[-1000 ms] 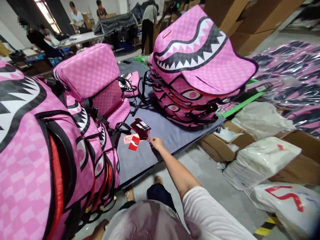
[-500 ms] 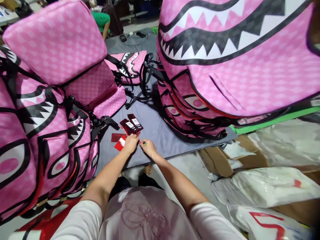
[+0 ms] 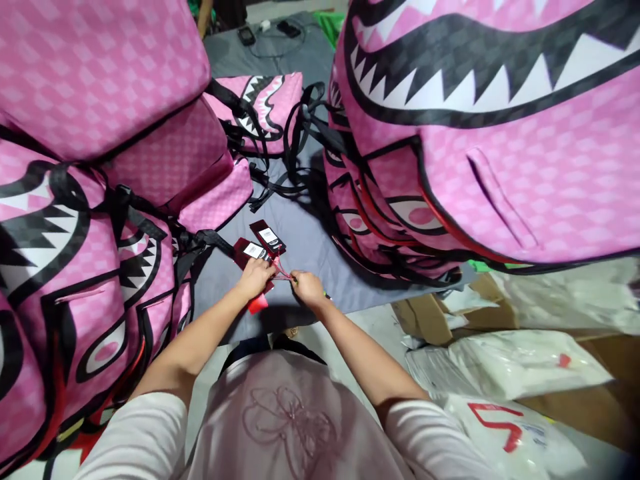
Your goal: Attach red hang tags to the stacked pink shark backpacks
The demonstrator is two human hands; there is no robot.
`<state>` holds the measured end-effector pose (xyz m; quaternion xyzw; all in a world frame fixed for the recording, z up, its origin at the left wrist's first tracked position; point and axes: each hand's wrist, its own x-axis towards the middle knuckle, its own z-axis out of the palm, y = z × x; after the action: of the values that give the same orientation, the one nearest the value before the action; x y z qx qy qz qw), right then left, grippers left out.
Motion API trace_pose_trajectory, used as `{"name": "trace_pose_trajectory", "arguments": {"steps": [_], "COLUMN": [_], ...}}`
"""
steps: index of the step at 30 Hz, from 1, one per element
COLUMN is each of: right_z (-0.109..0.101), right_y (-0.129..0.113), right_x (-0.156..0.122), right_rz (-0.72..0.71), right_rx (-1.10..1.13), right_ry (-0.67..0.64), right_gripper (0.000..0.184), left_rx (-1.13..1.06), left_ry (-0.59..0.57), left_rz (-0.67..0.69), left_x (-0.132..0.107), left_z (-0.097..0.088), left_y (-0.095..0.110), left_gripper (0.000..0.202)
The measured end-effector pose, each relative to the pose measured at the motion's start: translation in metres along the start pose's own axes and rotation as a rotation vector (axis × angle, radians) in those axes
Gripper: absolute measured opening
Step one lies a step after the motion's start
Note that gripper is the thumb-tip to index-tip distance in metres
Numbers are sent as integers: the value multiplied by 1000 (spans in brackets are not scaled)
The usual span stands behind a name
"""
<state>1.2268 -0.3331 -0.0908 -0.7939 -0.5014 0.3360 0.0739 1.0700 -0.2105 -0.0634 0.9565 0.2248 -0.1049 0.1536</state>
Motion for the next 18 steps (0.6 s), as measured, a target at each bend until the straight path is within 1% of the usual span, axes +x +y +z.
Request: {"name": "trace_pose_trajectory", "arguments": {"steps": [2, 5, 7, 8, 9, 10, 12, 13, 14, 15, 16, 18], "right_z": [-2, -7, -13, -17, -21, -24, -27, -27, -26, -24, -22, -16], "right_y": [-10, -31, -31, -23, -11, 6, 45, 62, 74, 82, 84, 75], "right_x": [8, 22, 25, 23, 17, 9, -13, -23, -30, -33, -31, -15], "right_rz": [10, 0, -23, -21, 1, 57, 271, 384, 462, 483, 442, 258], "right_rx": [-9, 22, 79, 121, 167, 210, 274, 280, 274, 257, 234, 179], "right_ry": [16, 50, 116, 177, 250, 324, 444, 474, 493, 500, 493, 433], "right_gripper": [26, 28, 34, 37, 39, 39, 38, 39, 41, 45, 50, 55], "left_rx": [-4, -75, -149, -181, -212, -244, -316, -354, -387, -415, -438, -473], "left_ry": [48, 175, 247, 273, 301, 330, 369, 376, 371, 357, 336, 288], "left_rz": [-48, -160, -198, -197, -189, -176, -140, -121, -106, -93, -79, -48], "left_x": [-1, -2, -1, 1, 2, 5, 9, 12, 15, 18, 21, 29], "left_z": [-12, -32, -45, -51, -55, -59, -64, -64, -62, -60, -57, -49], "left_y": [-5, -4, 2, 6, 11, 16, 28, 34, 41, 48, 55, 69], "left_gripper": [30, 31, 29, 29, 29, 29, 28, 27, 27, 27, 27, 28]}}
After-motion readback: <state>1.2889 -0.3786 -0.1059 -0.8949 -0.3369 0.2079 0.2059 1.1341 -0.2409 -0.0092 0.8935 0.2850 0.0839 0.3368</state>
